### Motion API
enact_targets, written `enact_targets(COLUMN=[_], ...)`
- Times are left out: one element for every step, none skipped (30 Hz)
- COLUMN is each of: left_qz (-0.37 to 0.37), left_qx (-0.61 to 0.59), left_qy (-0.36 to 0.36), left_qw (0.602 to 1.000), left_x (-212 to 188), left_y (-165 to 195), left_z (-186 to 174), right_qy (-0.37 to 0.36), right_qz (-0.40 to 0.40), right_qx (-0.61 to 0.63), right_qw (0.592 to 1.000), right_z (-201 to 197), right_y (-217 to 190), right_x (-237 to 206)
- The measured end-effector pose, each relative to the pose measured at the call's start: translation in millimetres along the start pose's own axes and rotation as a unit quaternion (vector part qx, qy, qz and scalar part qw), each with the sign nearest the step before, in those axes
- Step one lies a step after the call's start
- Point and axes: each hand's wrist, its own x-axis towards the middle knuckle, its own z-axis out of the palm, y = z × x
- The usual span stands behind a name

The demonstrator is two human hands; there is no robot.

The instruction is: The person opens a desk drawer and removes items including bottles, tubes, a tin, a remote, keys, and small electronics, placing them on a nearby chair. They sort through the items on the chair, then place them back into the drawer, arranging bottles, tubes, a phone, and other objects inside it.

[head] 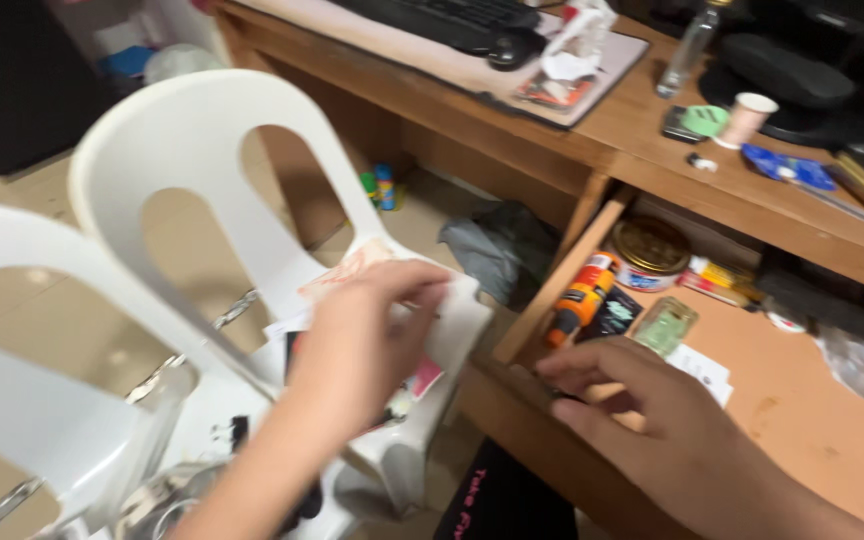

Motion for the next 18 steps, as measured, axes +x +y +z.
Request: enact_targets(left_qz=[0.023,0.047,0.014,-0.021,-0.057,-0.085,-0.111,-0.136,-0.172,-0.208,-0.242,-0.241,-0.239,-0.159,-0.078,-0.087,-0.096,-0.063], left_qx=[0.005,0.012,0.043,0.074,0.106,0.116,0.126,0.135,0.131,0.127,0.121,0.122,0.121,0.119,0.116,0.178,0.239,0.262], left_qy=[0.022,0.043,0.051,0.058,0.064,0.076,0.088,0.099,0.098,0.096,0.094,0.094,0.095,0.092,0.089,0.032,-0.025,-0.047], left_qw=[0.999,0.998,0.998,0.995,0.991,0.987,0.982,0.977,0.971,0.965,0.958,0.958,0.959,0.976,0.986,0.98,0.966,0.962], left_x=[-7,-15,-24,-35,-47,-60,-72,-83,-96,-108,-120,-129,-136,-142,-146,-147,-148,-145], left_y=[-11,-23,-35,-50,-66,-83,-101,-120,-140,-160,-180,-199,-217,-233,-248,-261,-271,-282], left_z=[-19,-35,-49,-61,-72,-81,-87,-88,-85,-80,-72,-59,-42,-22,-4,15,34,49], right_qy=[-0.015,-0.029,-0.031,-0.035,-0.04,-0.048,-0.056,-0.061,-0.072,-0.082,-0.077,-0.071,-0.078,-0.083,-0.087,-0.092,-0.101,-0.11], right_qz=[-0.015,-0.031,-0.014,0.003,0.022,0.029,0.034,0.04,0.045,0.05,-0.015,-0.079,-0.06,-0.042,-0.024,-0.007,0.021,0.048], right_qx=[0.004,0.008,0.029,0.051,0.074,0.044,0.014,-0.017,-0.031,-0.045,-0.058,-0.07,-0.091,-0.112,-0.113,-0.115,-0.119,-0.124], right_qw=[1.0,0.999,0.999,0.998,0.996,0.997,0.998,0.997,0.996,0.994,0.995,0.992,0.991,0.989,0.989,0.989,0.988,0.985], right_z=[10,22,35,50,65,80,94,108,126,142,157,175,193,211,230,248,264,279], right_y=[-13,-27,-39,-50,-59,-65,-70,-71,-68,-61,-50,-36,-18,2,24,47,70,93], right_x=[7,15,22,29,35,42,49,56,63,70,79,88,97,107,117,126,133,140])
